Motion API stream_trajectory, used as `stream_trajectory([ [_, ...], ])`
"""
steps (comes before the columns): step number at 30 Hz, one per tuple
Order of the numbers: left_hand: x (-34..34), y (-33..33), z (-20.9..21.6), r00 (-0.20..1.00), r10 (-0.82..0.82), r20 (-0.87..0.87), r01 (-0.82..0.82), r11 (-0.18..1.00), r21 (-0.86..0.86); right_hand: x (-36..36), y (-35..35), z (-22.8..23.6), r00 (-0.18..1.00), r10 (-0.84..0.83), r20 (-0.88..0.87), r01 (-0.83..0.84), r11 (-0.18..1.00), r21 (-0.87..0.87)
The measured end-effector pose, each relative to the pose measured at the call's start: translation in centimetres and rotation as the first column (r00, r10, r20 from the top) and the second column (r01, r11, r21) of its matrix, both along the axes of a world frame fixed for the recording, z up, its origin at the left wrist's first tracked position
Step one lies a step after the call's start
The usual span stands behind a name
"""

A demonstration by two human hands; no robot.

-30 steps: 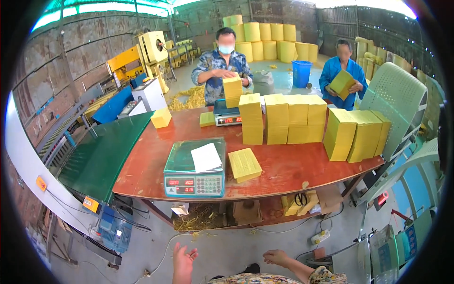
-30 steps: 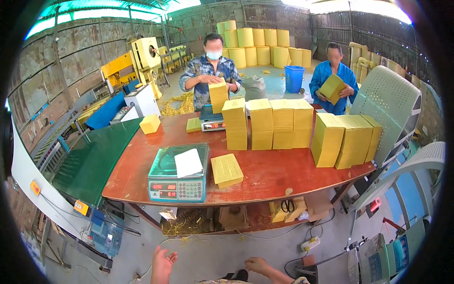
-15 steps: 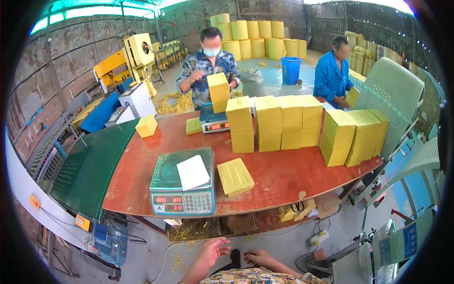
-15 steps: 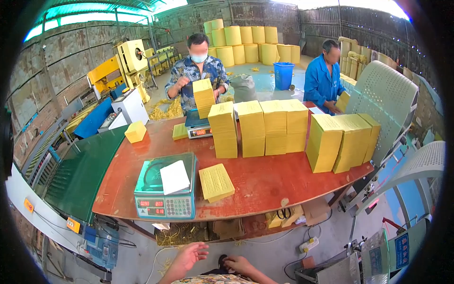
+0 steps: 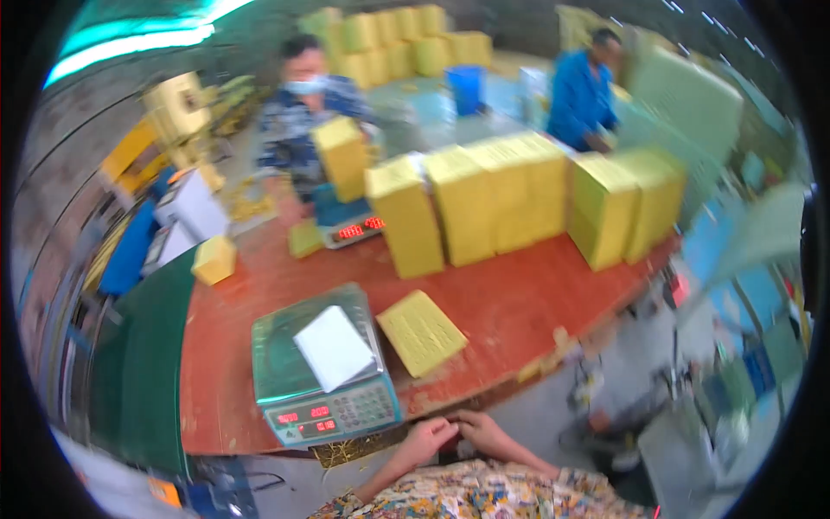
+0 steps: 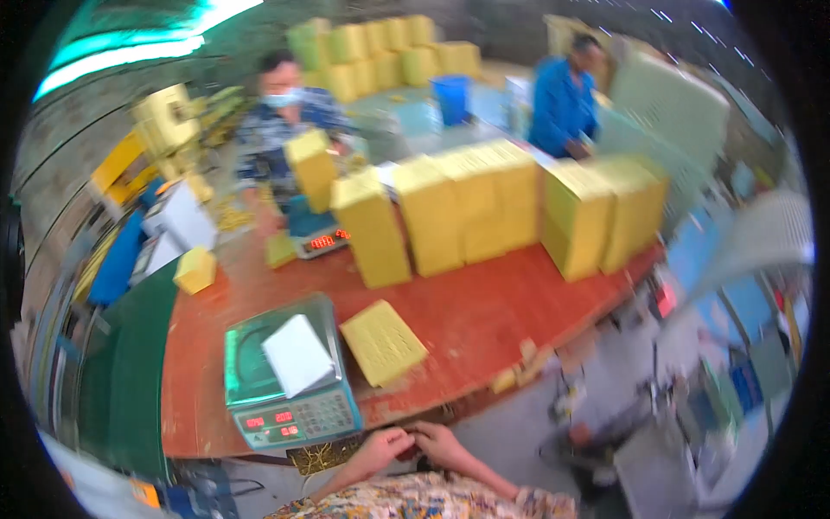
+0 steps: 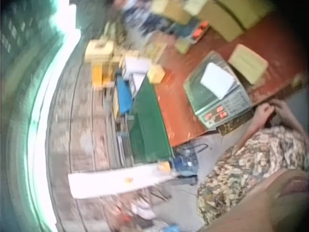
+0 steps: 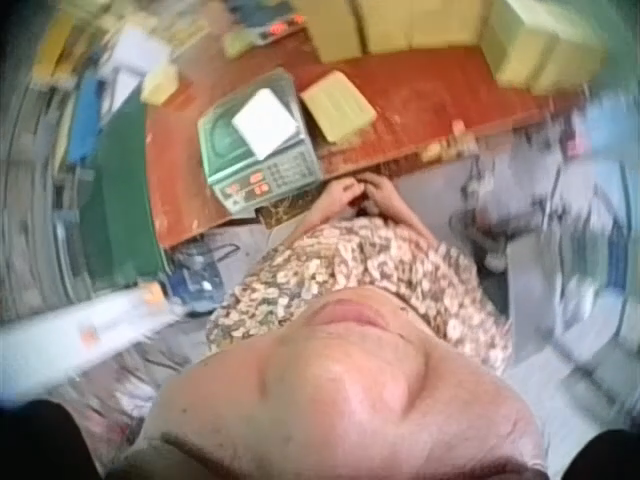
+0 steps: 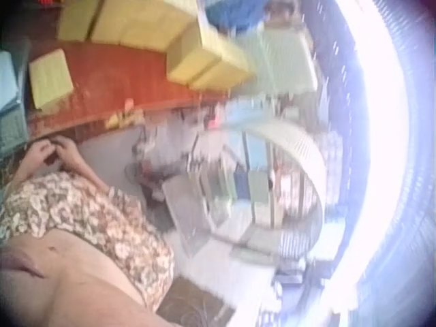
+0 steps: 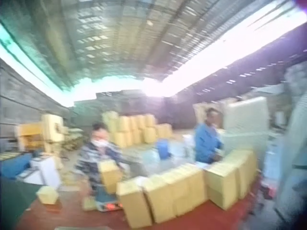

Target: Weigh stacks of yellow paper blocks, insert separators, and use a machine to apply bundling bands.

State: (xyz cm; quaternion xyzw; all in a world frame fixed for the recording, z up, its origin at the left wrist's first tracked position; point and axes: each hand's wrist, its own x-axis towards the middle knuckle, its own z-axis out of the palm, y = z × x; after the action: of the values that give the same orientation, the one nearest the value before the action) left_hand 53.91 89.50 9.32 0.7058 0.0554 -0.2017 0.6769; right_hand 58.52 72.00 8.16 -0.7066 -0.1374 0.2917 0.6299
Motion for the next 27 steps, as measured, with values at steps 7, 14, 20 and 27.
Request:
stream_trajectory([
  [7,3.9,-0.6,1.4,0.981,-0.157,-0.115,0.151,0.987,-0.058,0.9,-0.9,0.8,0.99,-0.131,-0.061,0.133,0.99,0.038],
  [14,6.9,-3.8,1.7,0.99,-0.134,-0.034,0.135,0.991,0.021,3.8,-4.0,1.3,0.974,-0.225,-0.003,0.225,0.972,0.069],
  [20,10.9,-8.4,3.1,0.992,-0.086,-0.096,0.088,0.996,0.01,8.9,-8.7,1.8,0.99,-0.117,-0.08,0.123,0.99,0.07],
  [27,21.1,-14.7,8.5,0.994,0.046,0.096,-0.051,0.998,0.048,17.5,-17.1,1.4,0.978,-0.18,0.102,0.163,0.974,0.157],
])
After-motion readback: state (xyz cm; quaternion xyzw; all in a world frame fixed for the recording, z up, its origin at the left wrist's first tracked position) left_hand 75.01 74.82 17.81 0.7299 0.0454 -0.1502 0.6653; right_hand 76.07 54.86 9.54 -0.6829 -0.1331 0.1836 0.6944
